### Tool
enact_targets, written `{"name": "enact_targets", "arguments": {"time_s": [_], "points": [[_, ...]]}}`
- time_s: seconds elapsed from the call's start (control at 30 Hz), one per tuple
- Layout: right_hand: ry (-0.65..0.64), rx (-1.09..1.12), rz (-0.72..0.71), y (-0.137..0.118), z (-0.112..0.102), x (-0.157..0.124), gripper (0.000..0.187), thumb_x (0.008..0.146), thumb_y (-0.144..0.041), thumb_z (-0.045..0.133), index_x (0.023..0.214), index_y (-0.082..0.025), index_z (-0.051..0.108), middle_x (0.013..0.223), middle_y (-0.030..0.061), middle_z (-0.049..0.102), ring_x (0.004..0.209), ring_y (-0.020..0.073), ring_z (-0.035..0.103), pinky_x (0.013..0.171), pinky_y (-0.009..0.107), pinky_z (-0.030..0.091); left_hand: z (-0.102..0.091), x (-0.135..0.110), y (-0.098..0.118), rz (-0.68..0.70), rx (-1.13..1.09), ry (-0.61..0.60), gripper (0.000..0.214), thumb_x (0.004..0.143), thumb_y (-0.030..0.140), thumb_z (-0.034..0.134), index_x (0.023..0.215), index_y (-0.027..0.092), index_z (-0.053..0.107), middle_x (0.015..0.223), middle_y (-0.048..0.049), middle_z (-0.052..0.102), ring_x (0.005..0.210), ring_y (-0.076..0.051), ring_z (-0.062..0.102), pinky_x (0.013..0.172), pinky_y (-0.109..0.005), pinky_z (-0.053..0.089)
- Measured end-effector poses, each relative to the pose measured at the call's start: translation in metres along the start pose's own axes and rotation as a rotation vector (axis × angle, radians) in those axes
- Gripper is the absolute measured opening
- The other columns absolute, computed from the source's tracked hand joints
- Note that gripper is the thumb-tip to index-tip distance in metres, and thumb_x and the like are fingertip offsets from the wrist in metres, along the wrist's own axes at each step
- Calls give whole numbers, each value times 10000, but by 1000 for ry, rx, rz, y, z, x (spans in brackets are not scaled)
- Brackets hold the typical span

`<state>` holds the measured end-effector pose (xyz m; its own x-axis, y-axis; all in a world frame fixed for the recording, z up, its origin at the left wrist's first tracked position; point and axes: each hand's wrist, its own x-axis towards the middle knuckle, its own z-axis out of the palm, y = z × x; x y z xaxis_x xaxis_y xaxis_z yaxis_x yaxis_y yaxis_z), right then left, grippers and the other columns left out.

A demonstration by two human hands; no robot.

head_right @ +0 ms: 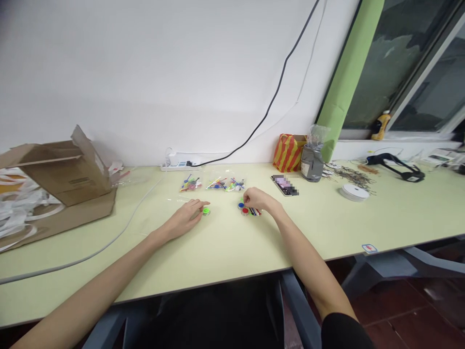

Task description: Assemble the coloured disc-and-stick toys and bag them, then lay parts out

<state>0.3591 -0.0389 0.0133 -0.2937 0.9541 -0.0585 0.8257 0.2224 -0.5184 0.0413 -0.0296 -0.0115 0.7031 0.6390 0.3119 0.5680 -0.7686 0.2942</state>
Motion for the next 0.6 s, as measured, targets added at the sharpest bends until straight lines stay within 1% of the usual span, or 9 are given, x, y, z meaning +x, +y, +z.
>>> {"name": "enact_targets", "arguments": {"time_s": [0.1,0.2,0.3,0.37,0.43,0.5,0.57,0.6], "points": [[112,-46,-83,4,-4,3,135,679,-74,586,678,-162,689,658,24,681,593,143,593,586,238,412,1,0,-1,1,3,3,411,964,183,384,1342,222,541,1108,-83,623,1096,-242,562,980,-407,464],[235,-55,-149,7,-11,5,117,700,-110,599,703,-168,702,753,45,695,698,161,599,663,249,430,1,0,-1,7,-5,25,437,959,178,394,1380,228,501,1156,-87,602,1131,-241,555,1008,-410,455],[378,80,-226,0,-12,3,100,756,-186,610,753,-168,709,778,42,681,725,160,573,693,262,428,-1,0,3,-1,-50,97,460,972,196,406,1427,257,441,1256,-84,564,1207,-230,532,1063,-404,425],[412,258,-263,-11,-7,3,129,794,-269,636,790,-164,712,782,31,670,705,148,545,666,260,412,-1,1,7,-12,-93,156,477,987,228,418,1461,280,389,1306,-79,541,1247,-224,511,1090,-400,402],[353,478,-282,-25,5,3,206,801,-362,680,810,-157,708,770,20,653,672,133,519,625,253,390,-2,0,10,-13,-134,193,509,999,262,433,1496,297,329,1309,-75,537,1238,-219,510,1086,-392,400],[230,685,-300,-38,20,5,270,780,-420,726,816,-153,701,748,11,632,644,120,501,598,245,371,-2,0,13,-4,-162,201,537,1007,285,439,1521,303,282,1242,-70,556,1157,-209,537,1039,-376,425],[114,818,-317,-49,37,6,295,760,-436,760,812,-152,697,703,-3,599,615,105,475,575,236,347,-3,0,16,6,-164,199,520,1016,300,432,1517,301,294,1158,-60,568,1062,-199,553,984,-360,445],[67,863,-322,-53,44,6,300,752,-438,771,809,-153,697,679,-10,583,599,99,460,563,233,335,-3,0,17,15,-155,194,483,1019,308,428,1494,295,340,1129,-57,568,1036,-198,555,966,-354,449]]}}
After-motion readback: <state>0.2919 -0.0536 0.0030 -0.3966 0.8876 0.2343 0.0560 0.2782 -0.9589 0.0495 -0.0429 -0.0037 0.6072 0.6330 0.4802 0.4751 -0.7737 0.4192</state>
